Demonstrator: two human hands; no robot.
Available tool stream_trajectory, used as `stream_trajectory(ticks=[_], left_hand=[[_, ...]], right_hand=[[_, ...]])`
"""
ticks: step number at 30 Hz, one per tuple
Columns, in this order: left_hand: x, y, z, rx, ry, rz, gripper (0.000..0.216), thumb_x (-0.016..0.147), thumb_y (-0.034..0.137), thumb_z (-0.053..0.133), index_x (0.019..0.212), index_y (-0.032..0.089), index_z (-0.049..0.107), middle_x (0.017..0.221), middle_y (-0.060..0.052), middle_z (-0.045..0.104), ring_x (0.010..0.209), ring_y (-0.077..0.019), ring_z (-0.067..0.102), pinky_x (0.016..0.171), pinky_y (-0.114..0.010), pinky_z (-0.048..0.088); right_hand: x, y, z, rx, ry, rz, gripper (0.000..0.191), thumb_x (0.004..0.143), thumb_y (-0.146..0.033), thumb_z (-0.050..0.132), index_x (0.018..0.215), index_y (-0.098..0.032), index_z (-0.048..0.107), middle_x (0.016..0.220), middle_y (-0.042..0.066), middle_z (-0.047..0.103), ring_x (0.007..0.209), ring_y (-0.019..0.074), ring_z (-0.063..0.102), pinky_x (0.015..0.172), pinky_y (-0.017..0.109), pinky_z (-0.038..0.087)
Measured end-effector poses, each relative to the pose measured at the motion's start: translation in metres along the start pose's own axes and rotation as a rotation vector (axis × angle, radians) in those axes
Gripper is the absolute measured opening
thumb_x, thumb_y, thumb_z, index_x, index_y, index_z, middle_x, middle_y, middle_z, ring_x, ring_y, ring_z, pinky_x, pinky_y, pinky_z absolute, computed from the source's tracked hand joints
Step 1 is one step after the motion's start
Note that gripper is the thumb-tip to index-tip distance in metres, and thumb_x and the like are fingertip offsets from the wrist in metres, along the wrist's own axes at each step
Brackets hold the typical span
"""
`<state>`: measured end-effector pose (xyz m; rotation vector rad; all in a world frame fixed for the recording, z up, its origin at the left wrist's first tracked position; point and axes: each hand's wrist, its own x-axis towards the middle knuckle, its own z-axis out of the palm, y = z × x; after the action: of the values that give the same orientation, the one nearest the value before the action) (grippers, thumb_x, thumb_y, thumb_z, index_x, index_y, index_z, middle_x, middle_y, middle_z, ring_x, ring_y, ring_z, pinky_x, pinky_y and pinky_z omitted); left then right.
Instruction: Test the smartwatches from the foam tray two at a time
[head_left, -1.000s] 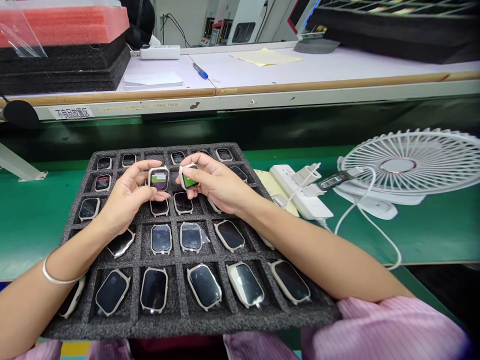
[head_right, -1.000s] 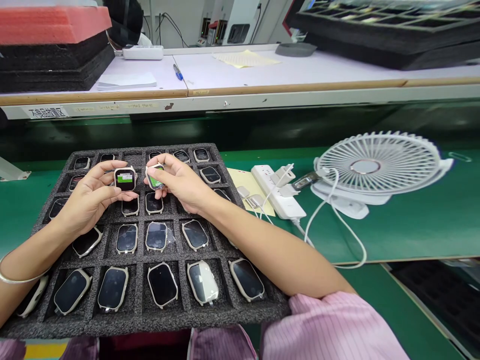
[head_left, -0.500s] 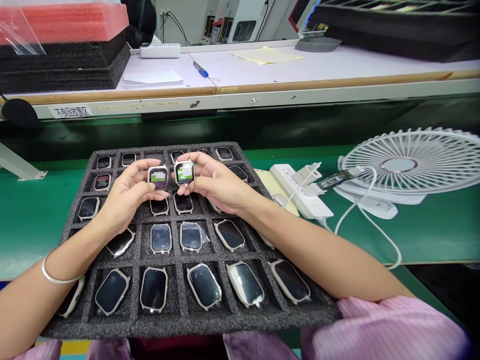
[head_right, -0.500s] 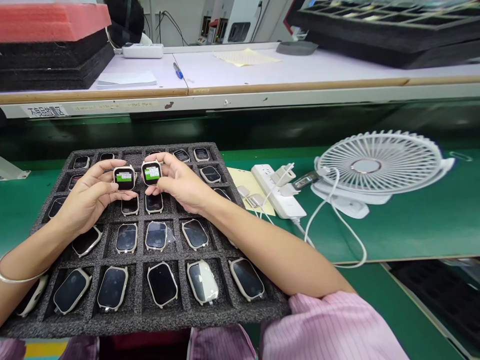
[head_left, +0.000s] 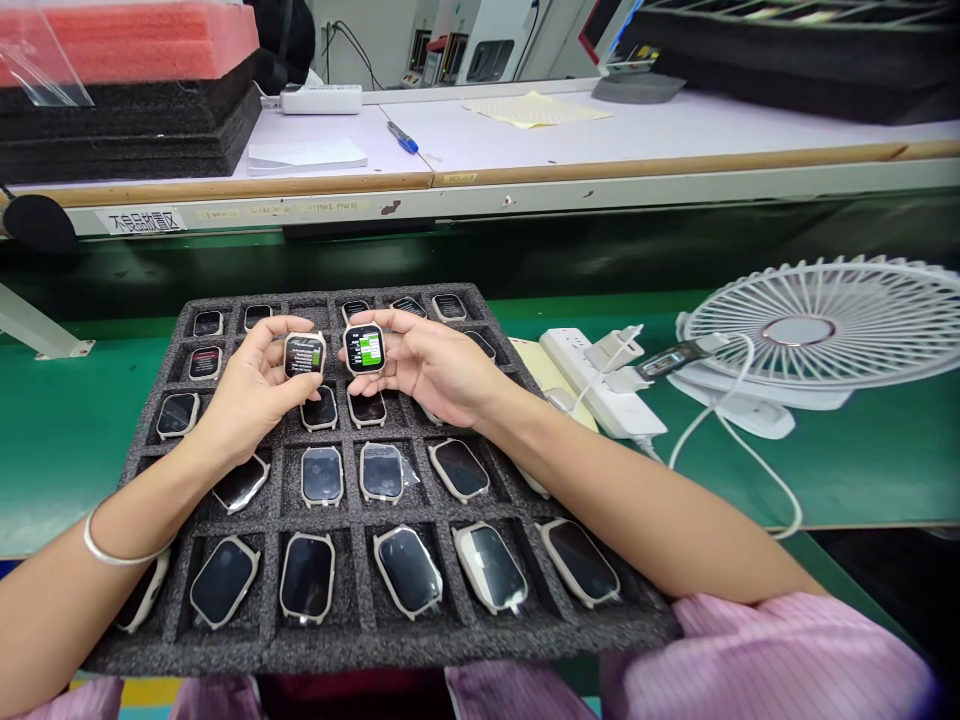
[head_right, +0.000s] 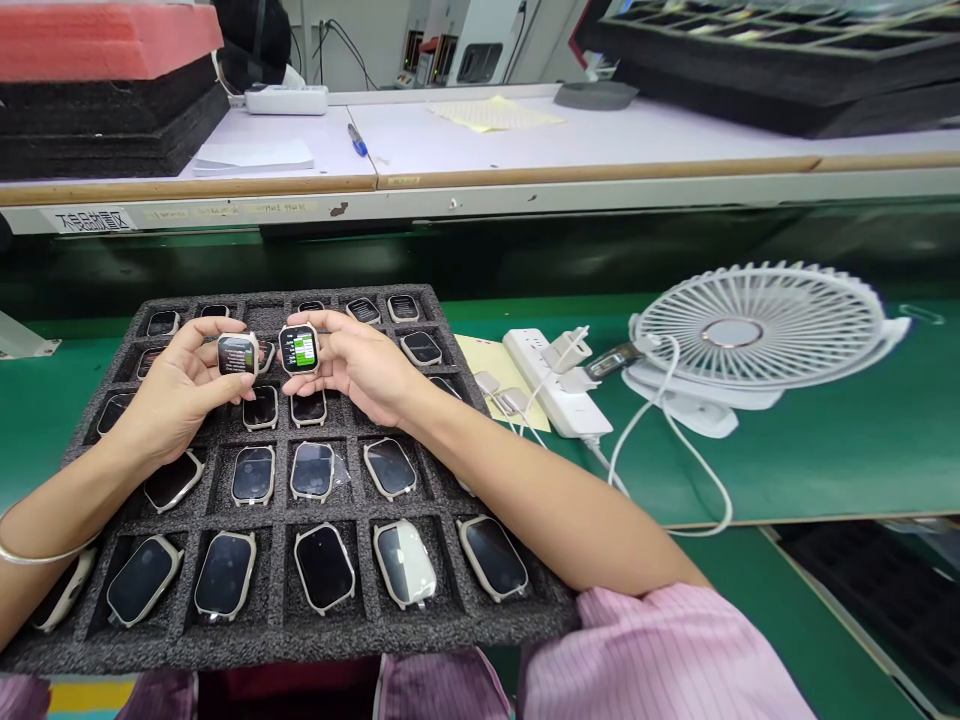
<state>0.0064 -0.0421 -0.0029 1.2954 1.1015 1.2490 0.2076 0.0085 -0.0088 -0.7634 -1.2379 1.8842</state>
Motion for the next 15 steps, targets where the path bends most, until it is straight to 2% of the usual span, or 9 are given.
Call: stream_trajectory(ticks=[3, 7, 10, 12, 15], left_hand=[[0.001, -0.001, 0.001, -0.015, -0.017, -0.015, 0.057, 0.065, 0.014, 0.078, 0.114, 0.020, 0.050, 0.095, 0.002, 0.065, 0.067, -0.0085, 0.064, 0.068, -0.022, 0.058], [0.004, -0.003, 0.000, 0.025, -0.033, -0.059, 0.059, 0.067, 0.020, 0.079, 0.115, 0.019, 0.045, 0.097, -0.001, 0.064, 0.069, -0.0132, 0.069, 0.066, -0.027, 0.057], [0.009, -0.002, -0.001, 0.134, -0.077, -0.058, 0.053, 0.069, 0.027, 0.078, 0.111, 0.019, 0.045, 0.097, -0.003, 0.063, 0.073, -0.0162, 0.068, 0.069, -0.032, 0.057], [0.014, 0.002, 0.002, 0.316, -0.115, 0.013, 0.048, 0.070, 0.031, 0.077, 0.108, 0.019, 0.049, 0.101, -0.004, 0.062, 0.081, -0.0183, 0.066, 0.078, -0.037, 0.056], [0.027, 0.009, 0.012, 0.731, -0.148, 0.194, 0.043, 0.073, 0.036, 0.076, 0.108, 0.019, 0.059, 0.112, -0.008, 0.057, 0.103, -0.0264, 0.059, 0.098, -0.047, 0.049]], right_hand=[[-0.001, 0.000, 0.000, -0.018, -0.010, -0.033, 0.052, 0.067, -0.008, 0.057, 0.117, -0.020, 0.050, 0.091, 0.001, 0.069, 0.072, 0.0179, 0.073, 0.069, 0.029, 0.059], [0.000, -0.005, -0.005, -0.098, -0.043, -0.128, 0.066, 0.065, -0.010, 0.073, 0.124, -0.023, 0.046, 0.100, 0.000, 0.066, 0.077, 0.0156, 0.071, 0.073, 0.028, 0.060], [-0.001, -0.019, -0.020, -0.224, 0.008, -0.256, 0.064, 0.066, -0.015, 0.077, 0.122, -0.023, 0.045, 0.102, 0.001, 0.064, 0.077, 0.0160, 0.069, 0.076, 0.032, 0.060], [-0.002, -0.029, -0.033, -0.418, 0.088, -0.338, 0.056, 0.071, -0.021, 0.076, 0.119, -0.022, 0.048, 0.104, 0.003, 0.062, 0.078, 0.0178, 0.068, 0.078, 0.036, 0.059], [-0.005, -0.040, -0.051, -0.944, 0.166, -0.353, 0.044, 0.075, -0.026, 0.075, 0.115, -0.018, 0.059, 0.112, 0.009, 0.059, 0.091, 0.0245, 0.065, 0.087, 0.043, 0.056]])
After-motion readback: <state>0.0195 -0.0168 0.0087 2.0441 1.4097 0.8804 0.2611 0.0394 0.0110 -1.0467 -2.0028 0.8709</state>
